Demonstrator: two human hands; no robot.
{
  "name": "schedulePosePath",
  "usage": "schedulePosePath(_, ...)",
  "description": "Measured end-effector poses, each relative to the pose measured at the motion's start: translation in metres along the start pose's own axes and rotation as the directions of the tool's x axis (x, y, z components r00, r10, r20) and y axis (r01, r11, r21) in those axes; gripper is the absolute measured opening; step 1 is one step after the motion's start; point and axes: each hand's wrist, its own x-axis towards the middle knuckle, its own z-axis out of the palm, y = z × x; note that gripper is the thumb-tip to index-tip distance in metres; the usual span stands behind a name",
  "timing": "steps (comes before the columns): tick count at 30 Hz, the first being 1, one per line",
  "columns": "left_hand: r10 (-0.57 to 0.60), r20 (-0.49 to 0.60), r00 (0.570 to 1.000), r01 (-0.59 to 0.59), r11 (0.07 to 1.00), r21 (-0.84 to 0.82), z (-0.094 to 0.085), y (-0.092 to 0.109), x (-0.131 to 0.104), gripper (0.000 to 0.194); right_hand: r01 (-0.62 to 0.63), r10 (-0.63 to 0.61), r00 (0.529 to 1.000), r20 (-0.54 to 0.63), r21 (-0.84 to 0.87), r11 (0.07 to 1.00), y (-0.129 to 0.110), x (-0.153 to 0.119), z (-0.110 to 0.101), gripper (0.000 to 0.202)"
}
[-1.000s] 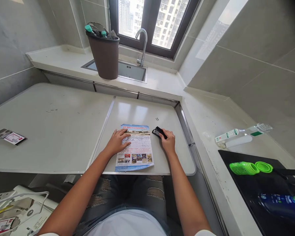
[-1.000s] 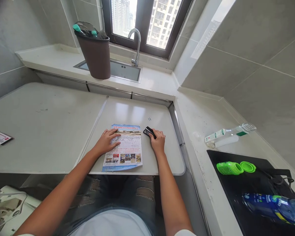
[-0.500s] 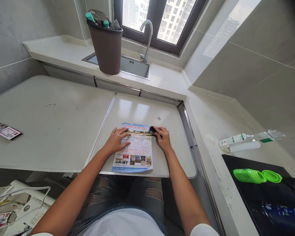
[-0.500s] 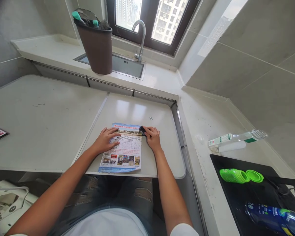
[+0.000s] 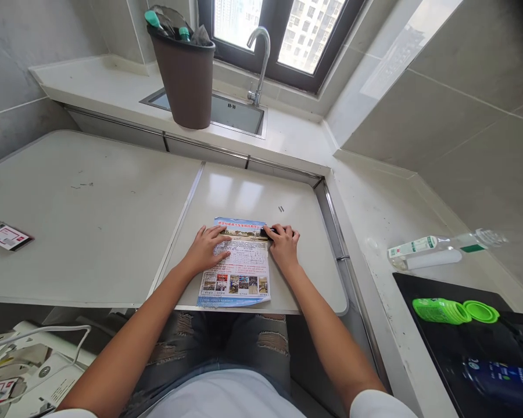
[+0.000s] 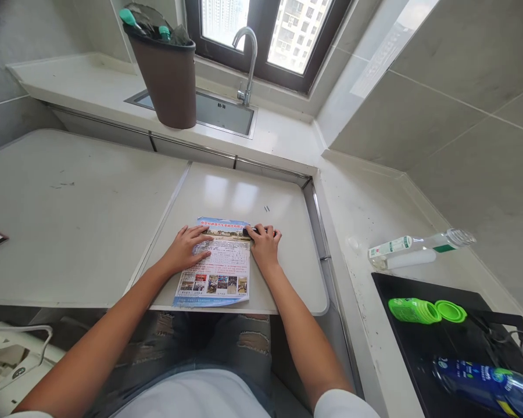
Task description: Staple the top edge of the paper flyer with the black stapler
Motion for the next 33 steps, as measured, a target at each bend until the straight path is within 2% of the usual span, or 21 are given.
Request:
schedulePosePath(3,0.01,-0.012,1.0,-0.01,1.0,0.012,0.0,0.0,0.0,0.038,0.035,-0.036,0.999,-0.019,-0.03,0.999,-0.001,0.0,-0.003,0.066)
schedulePosePath(6,0.011,-0.005,1.0,-0.011,1.0,0.019,-0.001,0.0,0.0,0.038,0.019,-0.019,0.999,0.029,-0.003,1.0,0.009,-0.003,-0.011,0.067)
schedulePosePath(9,0.01,0.005,1.0,-0.01,0.999,0.032,-0.001,-0.001,0.001,0.038,-0.112,0.112,0.994,-0.009,0.022,0.993,0.024,-0.008,-0.019,0.068)
schedulePosePath(12,0.016,-0.012,1.0,-0.016,1.0,0.027,-0.001,-0.001,0.001,0.038,-0.315,0.319,0.933,-0.17,0.049,0.948,0.024,-0.014,-0.024,0.064)
schedulePosePath(14,0.019,-0.046,0.999,-0.02,1.0,-0.004,-0.001,-0.001,0.002,0.037,-0.372,0.391,0.883,-0.261,0.121,0.92,0.009,-0.016,-0.026,0.059)
schedulePosePath(15,0.014,-0.07,0.997,-0.016,0.999,-0.033,-0.002,-0.001,0.002,0.035,-0.36,0.396,0.874,-0.282,0.173,0.917,-0.003,-0.017,-0.025,0.058)
schedulePosePath(17,-0.02,-0.129,0.991,0.005,0.993,-0.115,-0.005,-0.001,0.004,0.032,-0.275,0.352,0.897,-0.268,0.287,0.918,-0.035,-0.016,-0.021,0.056)
schedulePosePath(19,-0.073,-0.185,0.98,0.035,0.98,-0.198,-0.01,0.0,0.005,0.033,-0.19,0.268,0.946,-0.181,0.357,0.915,-0.071,-0.015,-0.012,0.058)
schedulePosePath(21,-0.12,-0.229,0.966,0.061,0.966,-0.251,-0.013,0.001,0.005,0.034,-0.161,0.213,0.972,-0.102,0.374,0.914,-0.102,-0.015,-0.001,0.059)
schedulePosePath(23,-0.161,-0.252,0.954,0.088,0.957,-0.277,-0.015,0.001,0.005,0.032,-0.165,0.192,0.981,-0.039,0.363,0.917,-0.124,-0.017,0.007,0.06)
schedulePosePath(25,-0.195,-0.258,0.946,0.116,0.95,-0.291,-0.016,0.0,0.005,0.03,-0.179,0.191,0.982,-0.001,0.344,0.922,-0.13,-0.022,0.01,0.059)
schedulePosePath(28,-0.217,-0.25,0.944,0.138,0.945,-0.298,-0.014,-0.001,0.004,0.03,-0.191,0.202,0.979,0.001,0.331,0.924,-0.114,-0.032,0.006,0.059)
schedulePosePath(33,-0.238,-0.241,0.941,0.165,0.944,-0.286,-0.012,-0.001,0.004,0.031,-0.213,0.241,0.969,-0.047,0.326,0.921,-0.049,-0.047,-0.011,0.06)
